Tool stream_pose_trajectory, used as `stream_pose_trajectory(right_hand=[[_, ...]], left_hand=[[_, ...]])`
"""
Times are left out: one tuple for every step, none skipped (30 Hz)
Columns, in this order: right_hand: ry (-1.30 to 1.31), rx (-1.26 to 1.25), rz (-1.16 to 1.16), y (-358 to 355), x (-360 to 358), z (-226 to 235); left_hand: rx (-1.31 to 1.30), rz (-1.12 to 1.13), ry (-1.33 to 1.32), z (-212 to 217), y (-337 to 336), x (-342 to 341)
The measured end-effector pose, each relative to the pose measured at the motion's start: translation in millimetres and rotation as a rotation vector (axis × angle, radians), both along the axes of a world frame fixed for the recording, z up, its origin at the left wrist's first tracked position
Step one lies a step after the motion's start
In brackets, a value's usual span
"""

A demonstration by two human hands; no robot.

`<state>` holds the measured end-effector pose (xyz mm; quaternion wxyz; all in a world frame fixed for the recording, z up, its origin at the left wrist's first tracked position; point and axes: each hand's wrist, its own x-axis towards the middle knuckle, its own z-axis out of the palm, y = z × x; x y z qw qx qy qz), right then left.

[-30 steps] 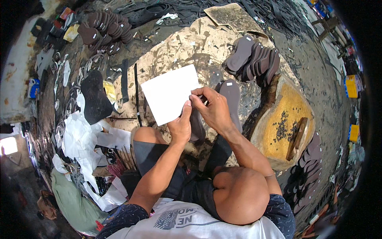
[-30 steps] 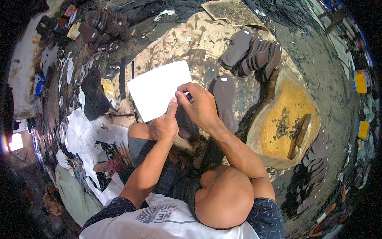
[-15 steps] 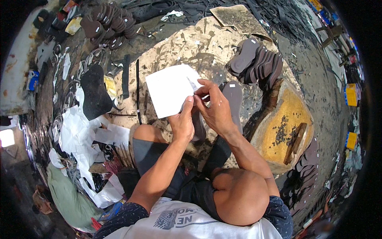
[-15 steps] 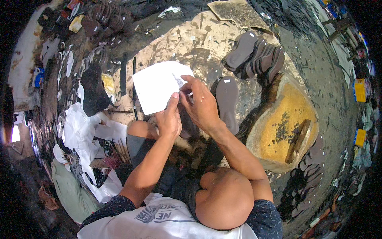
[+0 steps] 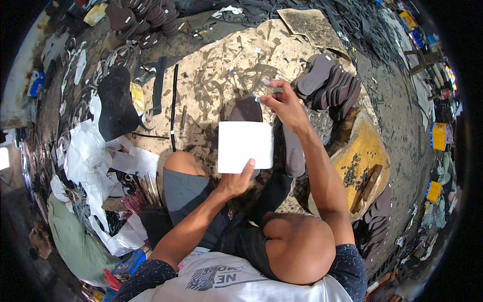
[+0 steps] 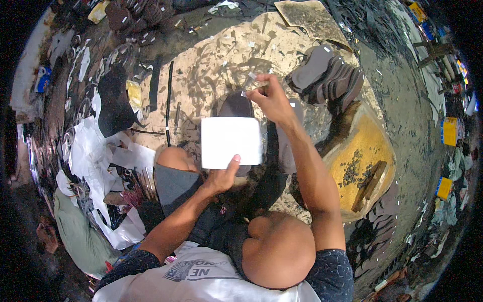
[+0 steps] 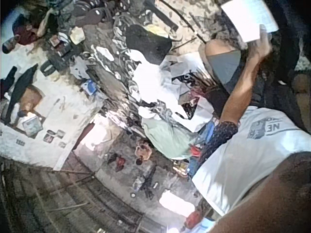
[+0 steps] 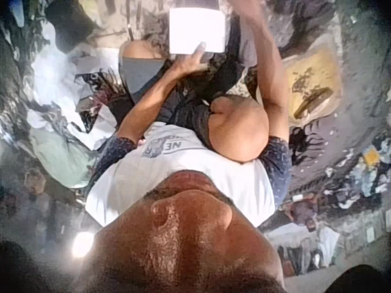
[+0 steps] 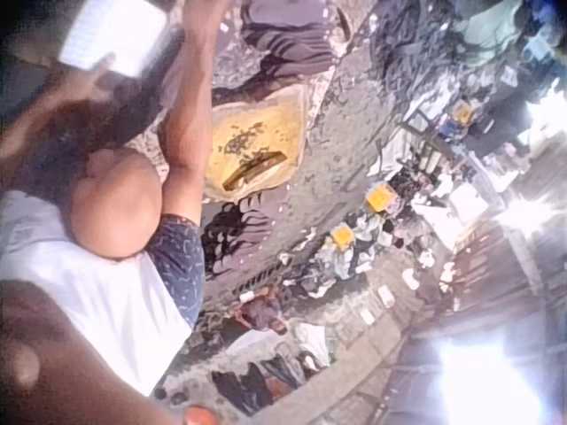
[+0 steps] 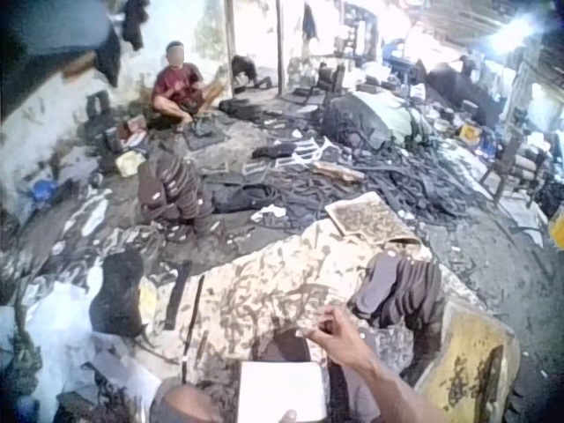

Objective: The person sits on the floor and applies small white labels to the heel area of multiple shoe insoles. They handle insoles one at a time, peel labels from a sheet, and place them on each insole before stacking the labeled pieces.

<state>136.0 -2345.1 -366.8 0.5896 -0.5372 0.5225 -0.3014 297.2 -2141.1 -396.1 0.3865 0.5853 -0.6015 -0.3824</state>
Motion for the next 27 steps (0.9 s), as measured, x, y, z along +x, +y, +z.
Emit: stream_pose_trajectory(right_hand=[[0.093, 0.022, 0.06, -9, 0, -3], [0.14, 0.009, 0.113, -17, 6, -9], [0.187, -0.005, 0.166, -23, 12, -20], [0.245, -0.015, 0.213, -27, 13, -35], [0.284, -0.067, 0.258, -31, 20, -48], [0.365, -0.174, 0.291, -31, 19, -59], [0.429, -0.285, 0.333, -30, 28, -64], [0.511, -0.391, 0.361, -27, 27, -68], [0.523, -0.665, 0.24, -27, 25, -76], [0.415, -0.484, 0.202, -30, 13, -88], [0.311, -0.314, 0.155, -38, -3, -93], [0.206, -0.145, 0.105, -43, -17, -100], [0.275, -0.098, 0.035, -35, -4, -78], [0.246, -0.03, 0.041, -29, -3, -62], [0.221, 0.037, 0.039, -24, -6, -51], [0.192, 0.098, 0.041, -22, -6, -46], [0.252, 0.062, 0.085, -21, -6, -56], [0.274, 0.095, 0.094, -20, -4, -60], [0.292, 0.127, 0.107, -18, 5, -60], [0.31, 0.158, 0.12, -17, 14, -60], [0.367, 0.127, 0.163, -16, 20, -58], [0.457, -0.091, 0.148, -14, 23, -65], [0.546, -0.306, 0.129, -7, 24, -77], [0.632, -0.522, 0.107, -3, 23, -89], [0.641, -0.499, 0.099, -1, 23, -88], [0.526, -0.393, 0.043, -3, 21, -87], [0.411, -0.288, -0.013, -5, 17, -86]], left_hand=[[0.091, -0.073, 0.032, 4, -4, -4], [0.098, -0.084, -0.028, 0, -6, -5], [0.106, -0.097, -0.088, -7, -8, -7], [0.106, -0.109, -0.064, -15, -9, -11], [0.106, -0.115, -0.048, -23, -9, -13], [-0.011, -0.109, -0.115, -31, -8, -15], [-0.122, -0.091, -0.196, -42, -3, -11], [-0.235, -0.107, -0.272, -48, 1, -11], [-0.352, -0.111, -0.351, -53, 4, -10], [-0.466, -0.134, -0.435, -58, 6, -12], [-0.592, -0.157, -0.514, -58, 5, -14], [-0.513, -0.194, -0.512, -56, 10, -17], [-0.407, -0.218, -0.547, -48, 25, -7], [-0.313, -0.253, -0.556, -34, 32, -7], [0.349, -0.052, 0.089, -1, 26, -13], [0.373, -0.04, 0.089, 4, 27, -15], [0.396, -0.028, 0.09, 8, 32, -17], [0.42, -0.016, 0.09, 9, 35, -19], [0.437, -0.002, 0.105, 9, 35, -18], [0.454, 0.013, 0.121, 7, 36, -17], [0.471, 0.027, 0.136, 6, 36, -16], [0.446, 0.023, 0.114, 4, 36, -16], [0.425, 0.016, 0.093, 3, 36, -17], [0.403, 0.007, 0.073, 1, 36, -18], [0.393, 0.006, 0.091, -1, 36, -18], [0.382, 0.002, 0.11, -2, 35, -18], [0.37, -0.006, 0.128, -4, 33, -17]])
